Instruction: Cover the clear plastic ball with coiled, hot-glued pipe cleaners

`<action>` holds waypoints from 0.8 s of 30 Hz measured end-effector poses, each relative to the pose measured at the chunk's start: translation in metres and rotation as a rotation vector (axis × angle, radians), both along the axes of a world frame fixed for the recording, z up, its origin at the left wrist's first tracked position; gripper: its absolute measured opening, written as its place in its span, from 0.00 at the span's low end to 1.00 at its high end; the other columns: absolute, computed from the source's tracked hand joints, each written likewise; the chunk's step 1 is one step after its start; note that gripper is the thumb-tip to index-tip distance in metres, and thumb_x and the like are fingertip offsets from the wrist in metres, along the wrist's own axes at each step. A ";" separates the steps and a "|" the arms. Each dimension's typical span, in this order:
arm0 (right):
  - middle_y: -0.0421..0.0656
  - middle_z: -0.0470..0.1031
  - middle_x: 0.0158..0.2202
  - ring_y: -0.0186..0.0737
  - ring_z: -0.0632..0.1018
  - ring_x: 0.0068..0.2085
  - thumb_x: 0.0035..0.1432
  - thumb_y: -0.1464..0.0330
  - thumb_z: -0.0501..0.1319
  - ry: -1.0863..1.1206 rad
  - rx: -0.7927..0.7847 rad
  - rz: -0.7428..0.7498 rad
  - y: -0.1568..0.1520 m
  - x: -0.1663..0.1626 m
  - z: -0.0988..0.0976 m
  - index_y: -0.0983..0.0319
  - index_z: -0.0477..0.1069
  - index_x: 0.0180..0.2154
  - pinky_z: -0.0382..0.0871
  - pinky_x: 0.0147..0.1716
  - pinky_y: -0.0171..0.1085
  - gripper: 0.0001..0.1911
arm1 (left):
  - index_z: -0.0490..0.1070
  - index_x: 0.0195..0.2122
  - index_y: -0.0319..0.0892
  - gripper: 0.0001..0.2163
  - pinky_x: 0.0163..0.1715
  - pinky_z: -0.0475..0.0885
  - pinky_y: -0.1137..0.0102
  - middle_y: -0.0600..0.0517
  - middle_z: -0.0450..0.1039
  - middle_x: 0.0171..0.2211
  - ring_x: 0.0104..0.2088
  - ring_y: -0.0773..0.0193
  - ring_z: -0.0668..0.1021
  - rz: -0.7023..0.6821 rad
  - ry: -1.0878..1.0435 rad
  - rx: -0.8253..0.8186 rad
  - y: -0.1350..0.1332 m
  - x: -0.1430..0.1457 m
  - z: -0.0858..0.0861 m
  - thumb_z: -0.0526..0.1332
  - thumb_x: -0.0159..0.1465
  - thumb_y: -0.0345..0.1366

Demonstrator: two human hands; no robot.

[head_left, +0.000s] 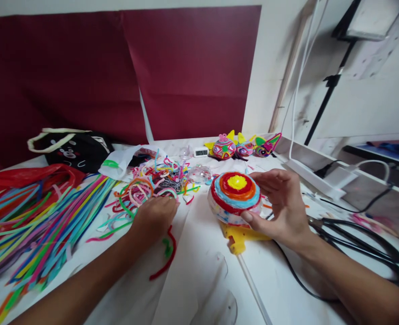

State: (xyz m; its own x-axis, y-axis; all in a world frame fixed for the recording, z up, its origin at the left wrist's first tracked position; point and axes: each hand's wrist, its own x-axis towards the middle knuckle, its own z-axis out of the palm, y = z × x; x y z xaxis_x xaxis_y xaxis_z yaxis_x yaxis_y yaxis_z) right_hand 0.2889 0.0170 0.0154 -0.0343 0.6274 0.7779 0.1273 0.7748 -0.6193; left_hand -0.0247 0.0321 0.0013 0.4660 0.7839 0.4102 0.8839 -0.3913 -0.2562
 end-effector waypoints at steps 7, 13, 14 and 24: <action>0.45 0.71 0.51 0.47 0.79 0.52 0.45 0.65 0.79 -0.015 -0.013 -0.006 0.001 -0.002 -0.002 0.52 0.59 0.53 0.75 0.55 0.49 0.39 | 0.76 0.33 0.42 0.15 0.31 0.70 0.62 0.49 0.78 0.28 0.30 0.55 0.79 -0.204 0.006 -0.023 -0.029 0.023 -0.007 0.52 0.73 0.30; 0.45 0.71 0.52 0.47 0.79 0.52 0.45 0.65 0.79 -0.018 -0.029 0.002 0.002 -0.003 -0.005 0.52 0.59 0.54 0.74 0.56 0.50 0.40 | 0.77 0.35 0.42 0.12 0.33 0.71 0.63 0.49 0.80 0.30 0.31 0.56 0.80 -0.269 -0.046 -0.088 -0.033 0.033 -0.007 0.54 0.72 0.29; 0.45 0.71 0.52 0.48 0.79 0.52 0.45 0.64 0.79 -0.023 -0.029 0.001 0.002 -0.002 -0.005 0.52 0.59 0.54 0.75 0.56 0.51 0.40 | 0.77 0.34 0.42 0.12 0.33 0.70 0.64 0.49 0.80 0.30 0.31 0.56 0.81 -0.266 -0.063 -0.100 -0.031 0.033 -0.006 0.55 0.71 0.29; 0.45 0.73 0.52 0.47 0.80 0.51 0.46 0.62 0.78 -0.104 -0.021 0.007 0.002 -0.002 -0.008 0.52 0.58 0.54 0.78 0.55 0.50 0.40 | 0.77 0.37 0.43 0.16 0.38 0.73 0.67 0.49 0.83 0.36 0.36 0.59 0.82 -0.194 -0.361 -0.080 -0.008 0.012 0.012 0.50 0.74 0.40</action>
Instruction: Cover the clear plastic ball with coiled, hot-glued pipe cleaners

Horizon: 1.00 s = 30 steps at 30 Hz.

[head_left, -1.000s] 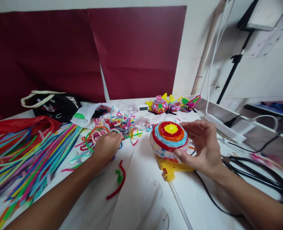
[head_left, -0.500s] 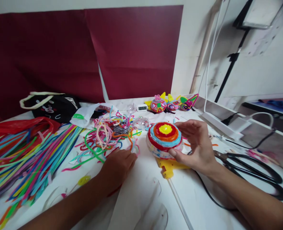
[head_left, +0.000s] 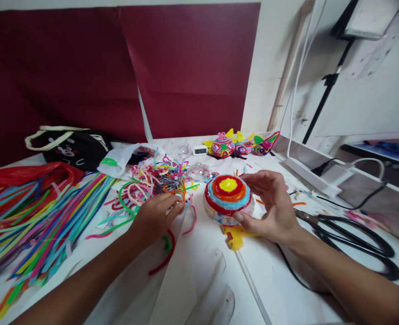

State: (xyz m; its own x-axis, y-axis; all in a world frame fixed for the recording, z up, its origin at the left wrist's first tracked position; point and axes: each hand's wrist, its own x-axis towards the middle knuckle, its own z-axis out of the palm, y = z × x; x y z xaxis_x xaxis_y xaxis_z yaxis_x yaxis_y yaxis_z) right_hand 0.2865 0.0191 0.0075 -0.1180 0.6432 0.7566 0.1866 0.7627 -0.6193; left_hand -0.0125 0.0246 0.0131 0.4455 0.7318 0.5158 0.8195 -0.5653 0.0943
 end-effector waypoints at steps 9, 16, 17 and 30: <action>0.48 0.74 0.51 0.50 0.81 0.51 0.45 0.60 0.78 -0.178 0.021 0.040 -0.011 -0.014 -0.006 0.54 0.59 0.55 0.80 0.52 0.51 0.40 | 0.79 0.42 0.42 0.13 0.35 0.75 0.71 0.49 0.83 0.36 0.34 0.62 0.83 0.030 -0.273 0.012 -0.012 -0.008 0.001 0.57 0.70 0.42; 0.46 0.75 0.47 0.49 0.82 0.47 0.48 0.57 0.76 -0.309 0.119 0.059 -0.019 -0.026 -0.006 0.54 0.58 0.54 0.82 0.46 0.48 0.38 | 0.79 0.38 0.42 0.11 0.41 0.76 0.69 0.49 0.82 0.37 0.38 0.60 0.83 -0.134 -0.219 -0.135 -0.011 -0.023 0.005 0.59 0.70 0.40; 0.46 0.75 0.47 0.50 0.82 0.47 0.48 0.57 0.76 -0.318 0.130 0.056 -0.019 -0.026 -0.006 0.54 0.58 0.55 0.82 0.46 0.48 0.38 | 0.79 0.40 0.42 0.11 0.44 0.76 0.69 0.48 0.82 0.40 0.41 0.59 0.83 -0.171 -0.203 -0.152 -0.008 -0.024 0.003 0.59 0.71 0.41; 0.48 0.72 0.51 0.51 0.81 0.51 0.48 0.61 0.76 -0.216 0.096 0.022 -0.011 -0.011 -0.001 0.54 0.58 0.55 0.79 0.53 0.50 0.38 | 0.60 0.71 0.58 0.27 0.67 0.53 0.36 0.45 0.58 0.73 0.72 0.36 0.59 -0.327 0.312 -0.284 0.004 -0.032 -0.049 0.54 0.73 0.54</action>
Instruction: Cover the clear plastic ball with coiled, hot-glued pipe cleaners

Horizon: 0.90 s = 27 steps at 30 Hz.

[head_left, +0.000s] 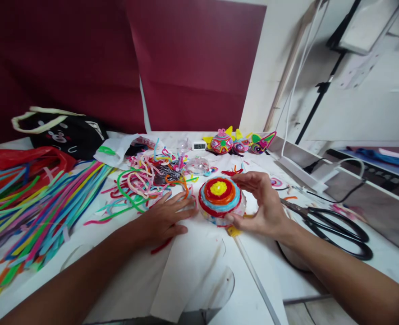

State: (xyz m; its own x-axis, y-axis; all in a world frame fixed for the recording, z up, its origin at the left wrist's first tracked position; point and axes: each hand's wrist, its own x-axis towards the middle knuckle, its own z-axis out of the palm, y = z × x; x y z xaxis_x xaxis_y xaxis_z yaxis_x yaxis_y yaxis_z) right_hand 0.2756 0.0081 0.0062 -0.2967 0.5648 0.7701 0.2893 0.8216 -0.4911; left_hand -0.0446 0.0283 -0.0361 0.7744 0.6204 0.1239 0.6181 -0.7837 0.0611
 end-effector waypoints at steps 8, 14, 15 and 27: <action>0.50 0.72 0.52 0.52 0.80 0.52 0.49 0.60 0.75 -0.018 -0.033 -0.006 0.001 0.002 -0.005 0.55 0.58 0.56 0.78 0.53 0.51 0.38 | 0.74 0.62 0.48 0.19 0.65 0.58 0.37 0.41 0.66 0.69 0.68 0.37 0.67 0.219 0.090 0.237 0.024 -0.020 0.011 0.53 0.73 0.36; 0.49 0.74 0.49 0.51 0.81 0.48 0.49 0.59 0.75 -0.085 -0.046 0.056 -0.005 -0.012 -0.003 0.56 0.58 0.54 0.79 0.48 0.49 0.37 | 0.81 0.53 0.49 0.15 0.65 0.54 0.33 0.42 0.72 0.65 0.65 0.38 0.71 0.245 0.034 0.332 0.019 -0.022 0.017 0.56 0.71 0.35; 0.48 0.74 0.48 0.51 0.81 0.47 0.48 0.59 0.75 -0.109 -0.061 0.069 -0.006 -0.016 -0.002 0.56 0.58 0.53 0.79 0.46 0.49 0.36 | 0.81 0.51 0.50 0.15 0.65 0.55 0.33 0.43 0.72 0.65 0.64 0.38 0.71 0.241 0.019 0.342 0.019 -0.022 0.018 0.56 0.71 0.37; 0.46 0.74 0.44 0.46 0.78 0.42 0.48 0.58 0.72 -0.246 -0.207 0.143 0.016 -0.059 0.008 0.57 0.57 0.46 0.75 0.42 0.46 0.31 | 0.82 0.49 0.46 0.16 0.51 0.69 0.45 0.42 0.77 0.59 0.53 0.41 0.79 0.279 -0.185 0.675 0.001 -0.010 0.042 0.54 0.73 0.39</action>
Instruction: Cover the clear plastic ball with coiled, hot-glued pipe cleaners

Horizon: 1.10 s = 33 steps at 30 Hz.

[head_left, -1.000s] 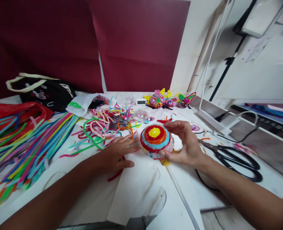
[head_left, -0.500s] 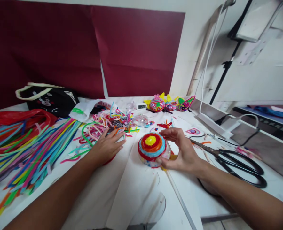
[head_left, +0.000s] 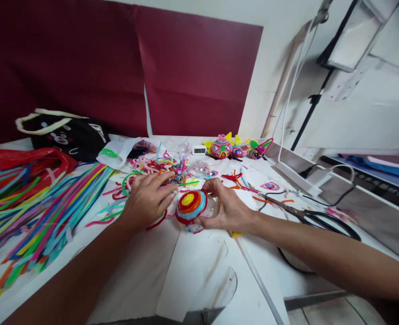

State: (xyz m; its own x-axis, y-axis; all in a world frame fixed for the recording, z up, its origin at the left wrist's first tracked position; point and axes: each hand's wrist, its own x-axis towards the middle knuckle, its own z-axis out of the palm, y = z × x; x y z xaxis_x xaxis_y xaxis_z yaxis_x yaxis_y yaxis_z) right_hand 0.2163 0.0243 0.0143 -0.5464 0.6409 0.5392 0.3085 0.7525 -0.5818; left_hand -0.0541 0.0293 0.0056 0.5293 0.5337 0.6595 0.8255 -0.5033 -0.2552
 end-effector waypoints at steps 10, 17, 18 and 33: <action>0.47 0.74 0.46 0.48 0.78 0.43 0.49 0.57 0.71 -0.059 0.001 -0.014 0.006 -0.011 -0.010 0.57 0.57 0.47 0.76 0.44 0.48 0.31 | 0.67 0.67 0.41 0.28 0.57 0.73 0.56 0.39 0.70 0.61 0.58 0.47 0.76 -0.175 -0.260 -0.336 -0.014 0.010 0.007 0.54 0.72 0.54; 0.47 0.75 0.47 0.47 0.78 0.45 0.50 0.57 0.71 -0.059 0.030 -0.027 0.006 -0.010 -0.005 0.56 0.57 0.47 0.75 0.45 0.47 0.30 | 0.59 0.71 0.41 0.49 0.68 0.61 0.50 0.37 0.65 0.68 0.68 0.37 0.67 -0.251 -0.256 -0.577 -0.005 0.012 -0.025 0.65 0.56 0.67; 0.47 0.74 0.46 0.47 0.78 0.44 0.50 0.57 0.71 -0.050 0.030 -0.032 0.006 -0.010 -0.004 0.56 0.57 0.47 0.75 0.45 0.47 0.30 | 0.60 0.71 0.42 0.47 0.68 0.60 0.49 0.38 0.66 0.68 0.68 0.37 0.67 -0.240 -0.262 -0.584 -0.005 0.013 -0.025 0.64 0.57 0.66; 0.45 0.74 0.47 0.47 0.78 0.44 0.52 0.56 0.73 0.016 -0.051 -0.052 -0.010 -0.009 0.005 0.56 0.58 0.50 0.75 0.44 0.48 0.32 | 0.63 0.68 0.49 0.40 0.58 0.73 0.59 0.47 0.76 0.60 0.59 0.44 0.77 -0.335 -0.592 -0.921 -0.024 0.020 0.007 0.72 0.57 0.56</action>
